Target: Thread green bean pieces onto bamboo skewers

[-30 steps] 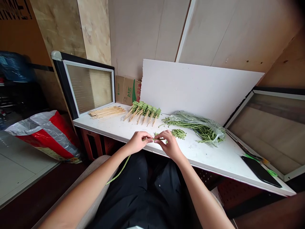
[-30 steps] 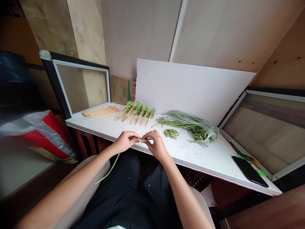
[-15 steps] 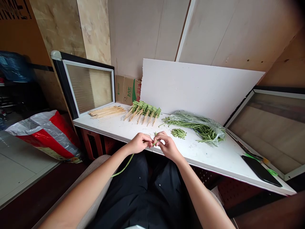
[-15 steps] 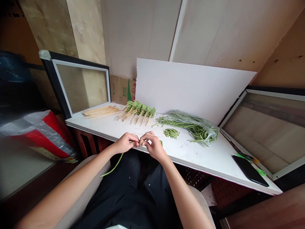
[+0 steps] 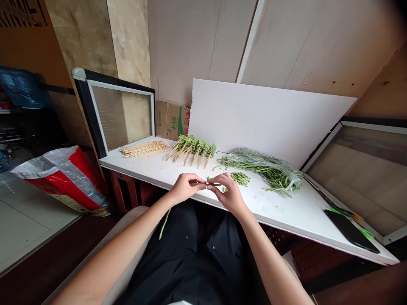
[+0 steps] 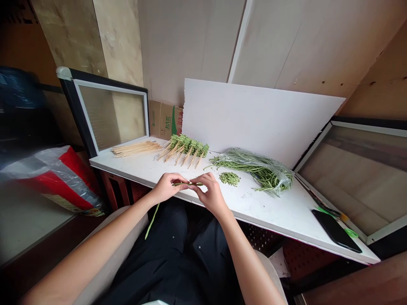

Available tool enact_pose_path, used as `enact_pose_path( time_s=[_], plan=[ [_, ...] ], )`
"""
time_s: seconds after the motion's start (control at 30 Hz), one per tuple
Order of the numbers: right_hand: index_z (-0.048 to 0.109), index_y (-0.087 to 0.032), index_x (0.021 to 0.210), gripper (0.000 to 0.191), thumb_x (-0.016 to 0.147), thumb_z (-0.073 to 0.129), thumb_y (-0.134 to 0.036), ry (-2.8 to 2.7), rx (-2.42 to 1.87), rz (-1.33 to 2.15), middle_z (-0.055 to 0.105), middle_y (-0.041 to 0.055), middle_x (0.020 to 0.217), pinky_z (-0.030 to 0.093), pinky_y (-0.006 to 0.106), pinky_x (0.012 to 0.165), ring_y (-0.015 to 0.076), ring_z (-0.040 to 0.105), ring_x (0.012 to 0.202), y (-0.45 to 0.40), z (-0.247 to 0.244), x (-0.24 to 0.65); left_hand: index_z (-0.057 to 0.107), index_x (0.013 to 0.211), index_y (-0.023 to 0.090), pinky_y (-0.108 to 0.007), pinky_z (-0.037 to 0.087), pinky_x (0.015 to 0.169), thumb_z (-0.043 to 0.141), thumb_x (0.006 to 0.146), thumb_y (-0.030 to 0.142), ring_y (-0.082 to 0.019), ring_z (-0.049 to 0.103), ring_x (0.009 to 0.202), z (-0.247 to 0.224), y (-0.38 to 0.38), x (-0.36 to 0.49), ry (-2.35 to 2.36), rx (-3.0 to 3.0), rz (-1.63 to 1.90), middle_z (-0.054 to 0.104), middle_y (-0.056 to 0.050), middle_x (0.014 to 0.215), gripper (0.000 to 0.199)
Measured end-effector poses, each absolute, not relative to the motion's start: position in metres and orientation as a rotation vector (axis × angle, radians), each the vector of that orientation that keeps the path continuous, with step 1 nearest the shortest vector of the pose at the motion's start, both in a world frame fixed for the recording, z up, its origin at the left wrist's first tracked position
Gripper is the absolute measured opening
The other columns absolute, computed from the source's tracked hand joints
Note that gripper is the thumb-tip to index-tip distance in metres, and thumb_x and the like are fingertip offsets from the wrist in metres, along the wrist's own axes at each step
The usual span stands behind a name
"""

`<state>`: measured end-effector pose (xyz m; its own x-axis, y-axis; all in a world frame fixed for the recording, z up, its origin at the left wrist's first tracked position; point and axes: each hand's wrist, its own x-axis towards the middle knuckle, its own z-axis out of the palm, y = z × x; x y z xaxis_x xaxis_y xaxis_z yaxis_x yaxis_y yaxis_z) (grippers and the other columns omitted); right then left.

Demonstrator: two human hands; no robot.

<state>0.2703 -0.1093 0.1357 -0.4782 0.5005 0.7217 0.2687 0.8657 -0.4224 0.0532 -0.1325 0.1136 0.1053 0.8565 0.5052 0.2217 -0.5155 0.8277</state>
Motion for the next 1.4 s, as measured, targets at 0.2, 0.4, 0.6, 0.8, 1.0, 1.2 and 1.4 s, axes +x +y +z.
enact_pose_path(
  time_s=[0.2,0.4,0.6,0.8,1.0,1.2,1.4],
  plan=[
    [0.078,-0.028,0.102,0.011,0.101,0.068,-0.034,-2.095,-0.576,0.228,0.073,0.0096,0.092,0.051,0.047,0.085,0.0307,0.059,0.095,-0.109,0.135,0.27,0.084,0.095,0.017,-0.034,0.059,0.084,0.087,0.082,0.042,-0.023,0.074,0.09,0.12,-0.139,0.058,1.066,1.838,1.483,0.08,-0.011,0.096,0.028],
    [0.073,-0.026,0.093,0.011,0.098,0.065,-0.02,-2.047,-0.57,0.288,0.072,0.0075,0.089,0.05,0.045,0.086,0.0289,0.059,0.094,-0.114,0.136,0.267,0.08,0.09,0.014,-0.033,0.058,0.08,0.089,0.079,0.042,-0.022,0.073,0.084,0.117,-0.137,0.062,1.006,1.729,1.436,0.079,-0.01,0.09,0.032],
    [0.074,-0.026,0.087,0.009,0.094,0.07,-0.021,-1.952,-0.517,0.468,0.072,0.0056,0.086,0.051,0.042,0.085,0.0267,0.061,0.091,-0.118,0.134,0.261,0.077,0.085,0.013,-0.031,0.057,0.073,0.087,0.078,0.04,-0.019,0.07,0.077,0.115,-0.137,0.063,0.92,1.714,1.417,0.076,-0.009,0.084,0.03],
    [0.075,-0.027,0.082,0.016,0.096,0.073,-0.034,-1.974,-0.519,0.515,0.072,0.0062,0.08,0.05,0.046,0.089,0.0286,0.061,0.093,-0.113,0.13,0.262,0.079,0.082,0.013,-0.033,0.059,0.077,0.086,0.078,0.04,-0.021,0.072,0.077,0.112,-0.134,0.061,0.92,1.726,1.376,0.078,-0.01,0.083,0.028],
    [0.075,-0.026,0.081,0.03,0.095,0.073,-0.053,-2.006,-0.478,0.612,0.071,0.0077,0.081,0.049,0.047,0.093,0.0295,0.061,0.095,-0.107,0.129,0.265,0.081,0.081,0.013,-0.031,0.059,0.072,0.083,0.08,0.037,-0.019,0.071,0.07,0.109,-0.132,0.062,0.881,1.72,1.341,0.077,-0.008,0.075,0.024],
    [0.074,-0.024,0.086,0.035,0.089,0.077,-0.059,-1.757,-0.597,0.663,0.07,0.0071,0.089,0.051,0.037,0.074,0.0237,0.063,0.084,-0.072,0.135,0.309,0.079,0.076,0.012,-0.029,0.056,0.064,0.089,0.074,0.046,-0.016,0.068,0.064,0.12,-0.127,0.039,0.927,1.645,1.304,0.075,-0.009,0.073,0.036],
    [0.083,-0.019,0.088,0.043,0.083,0.077,-0.061,-1.74,-1.161,0.293,0.075,0.0114,0.083,0.047,0.037,0.066,0.0257,0.064,0.076,-0.022,0.098,0.358,0.081,0.092,0.011,-0.026,0.05,0.061,0.085,0.079,0.056,-0.016,0.065,0.066,0.125,-0.124,0.02,1.075,1.596,1.256,0.075,-0.008,0.073,0.046]
  ],
)
